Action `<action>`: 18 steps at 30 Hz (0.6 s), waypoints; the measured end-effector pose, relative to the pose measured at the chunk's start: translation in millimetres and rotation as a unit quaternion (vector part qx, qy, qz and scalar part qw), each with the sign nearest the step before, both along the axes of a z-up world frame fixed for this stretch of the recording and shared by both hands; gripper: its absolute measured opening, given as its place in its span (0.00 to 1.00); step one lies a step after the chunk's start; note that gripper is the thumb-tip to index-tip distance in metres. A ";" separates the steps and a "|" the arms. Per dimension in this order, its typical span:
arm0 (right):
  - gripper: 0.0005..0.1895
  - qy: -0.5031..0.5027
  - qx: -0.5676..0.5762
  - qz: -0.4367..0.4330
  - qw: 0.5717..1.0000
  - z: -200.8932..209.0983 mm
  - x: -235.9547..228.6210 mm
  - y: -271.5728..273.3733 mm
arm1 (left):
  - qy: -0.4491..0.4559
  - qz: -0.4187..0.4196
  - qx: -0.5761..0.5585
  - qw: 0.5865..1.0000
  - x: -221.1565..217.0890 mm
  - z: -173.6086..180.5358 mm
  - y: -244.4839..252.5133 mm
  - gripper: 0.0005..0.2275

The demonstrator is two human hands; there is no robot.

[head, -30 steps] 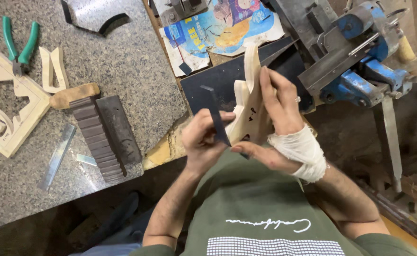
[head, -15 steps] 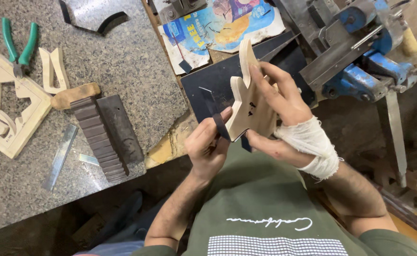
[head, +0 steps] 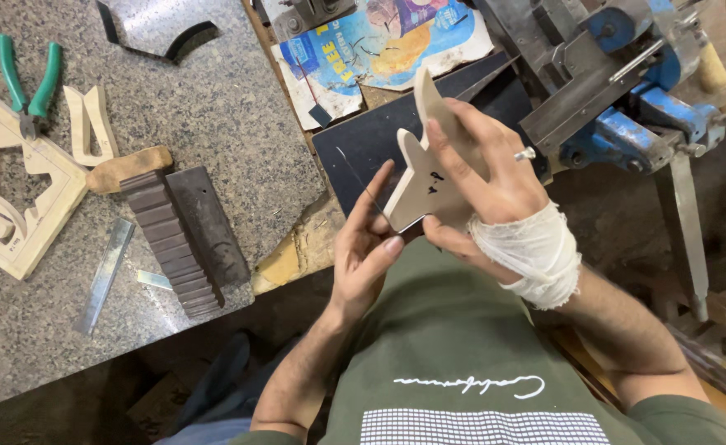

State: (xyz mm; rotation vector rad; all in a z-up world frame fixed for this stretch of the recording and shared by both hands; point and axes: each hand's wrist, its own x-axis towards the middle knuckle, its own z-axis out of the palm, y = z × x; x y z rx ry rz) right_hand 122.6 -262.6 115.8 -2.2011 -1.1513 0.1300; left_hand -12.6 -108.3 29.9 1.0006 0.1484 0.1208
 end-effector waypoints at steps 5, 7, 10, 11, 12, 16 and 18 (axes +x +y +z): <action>0.51 -0.015 0.007 0.010 1.000 -1.9 -4.4 1.1 | 0.067 -0.015 -0.086 0.994 -0.9 -2.7 -4.5 0.26; 0.50 -0.008 0.008 0.006 1.000 -1.6 -5.6 2.0 | 0.060 -0.013 -0.108 0.992 -2.5 -6.6 -8.4 0.27; 0.50 -0.003 -0.001 0.000 1.000 1.2 -5.8 1.8 | 0.054 -0.009 -0.113 0.992 -3.4 -12.8 -13.6 0.27; 0.49 -0.004 0.003 0.004 1.000 1.8 -5.2 1.7 | 0.054 -0.008 -0.110 0.992 -3.5 -14.7 -14.9 0.27; 0.49 -0.005 0.006 0.006 1.000 2.3 -3.7 1.3 | 0.049 -0.011 -0.119 0.992 -3.2 -16.6 -15.6 0.27; 0.50 -0.006 0.001 0.016 1.000 4.7 5.5 -3.6 | 0.056 -0.036 -0.138 0.988 1.0 -19.3 -19.1 0.28; 0.50 -0.002 -0.004 0.030 1.000 6.4 10.3 -5.0 | 0.059 -0.050 -0.132 0.988 6.2 -14.7 -16.0 0.30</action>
